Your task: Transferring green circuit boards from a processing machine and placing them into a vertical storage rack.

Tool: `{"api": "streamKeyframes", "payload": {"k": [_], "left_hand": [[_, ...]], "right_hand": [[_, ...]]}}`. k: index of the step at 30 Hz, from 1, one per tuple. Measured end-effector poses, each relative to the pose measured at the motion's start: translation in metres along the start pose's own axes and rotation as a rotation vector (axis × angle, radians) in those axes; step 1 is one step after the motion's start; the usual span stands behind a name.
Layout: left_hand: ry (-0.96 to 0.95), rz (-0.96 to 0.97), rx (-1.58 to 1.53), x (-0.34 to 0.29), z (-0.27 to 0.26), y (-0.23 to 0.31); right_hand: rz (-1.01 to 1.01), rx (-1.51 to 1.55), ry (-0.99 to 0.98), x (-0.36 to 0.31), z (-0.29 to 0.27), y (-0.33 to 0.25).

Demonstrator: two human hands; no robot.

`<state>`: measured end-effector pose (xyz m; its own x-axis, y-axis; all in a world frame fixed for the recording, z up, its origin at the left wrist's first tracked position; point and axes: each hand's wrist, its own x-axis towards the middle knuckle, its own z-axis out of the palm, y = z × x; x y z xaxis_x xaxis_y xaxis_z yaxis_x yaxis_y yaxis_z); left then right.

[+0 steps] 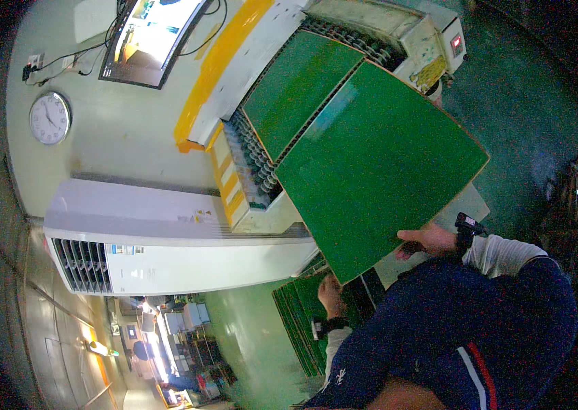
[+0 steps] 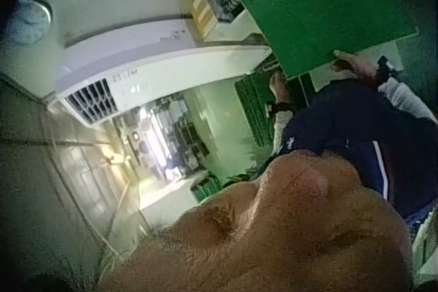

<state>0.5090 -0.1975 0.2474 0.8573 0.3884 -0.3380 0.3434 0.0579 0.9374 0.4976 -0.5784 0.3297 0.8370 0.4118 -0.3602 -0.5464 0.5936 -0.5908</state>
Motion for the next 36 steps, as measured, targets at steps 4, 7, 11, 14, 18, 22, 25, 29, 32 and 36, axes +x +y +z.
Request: {"api": "streamKeyframes", "payload": {"k": [4,7,11,14,18,22,25,29,32,36], "left_hand": [[-0.211,-0.116,0.109,-0.014,0.001,-0.072],[-0.564,0.109,0.472,-0.007,-0.033,-0.15],[-0.635,0.148,0.776,-0.02,-0.051,-0.213],[-0.615,0.126,0.921,-0.028,-0.059,-0.223],[-0.727,0.667,1.094,-0.037,-0.064,-0.209],[-0.661,0.31,0.913,-0.04,-0.054,-0.196],[-0.497,-0.162,0.417,-0.034,-0.057,-0.213],[-0.388,-0.428,0.351,-0.028,-0.037,-0.209],[-0.365,-0.431,0.299,-0.019,-0.053,-0.237],[-0.37,-0.523,0.307,-0.027,-0.035,-0.215]], "right_hand": [[0.007,0.088,0.018,0.01,-0.008,0.008],[0.05,0.113,0.014,0.024,-0.012,0.019],[-0.006,0.101,0.031,0.021,0.0,0.012],[-0.056,0.097,0.03,0.02,0.001,0.012],[-0.091,0.064,0.068,0.02,0.002,0.008],[-0.088,0.081,0.111,0.027,-0.009,0.014],[-0.082,0.069,0.111,0.025,0.01,0.0],[-0.092,0.072,0.15,0.024,0.008,-0.004],[-0.082,0.059,0.111,0.028,0.018,-0.007],[-0.081,0.084,0.125,0.031,0.008,-0.005]]}}
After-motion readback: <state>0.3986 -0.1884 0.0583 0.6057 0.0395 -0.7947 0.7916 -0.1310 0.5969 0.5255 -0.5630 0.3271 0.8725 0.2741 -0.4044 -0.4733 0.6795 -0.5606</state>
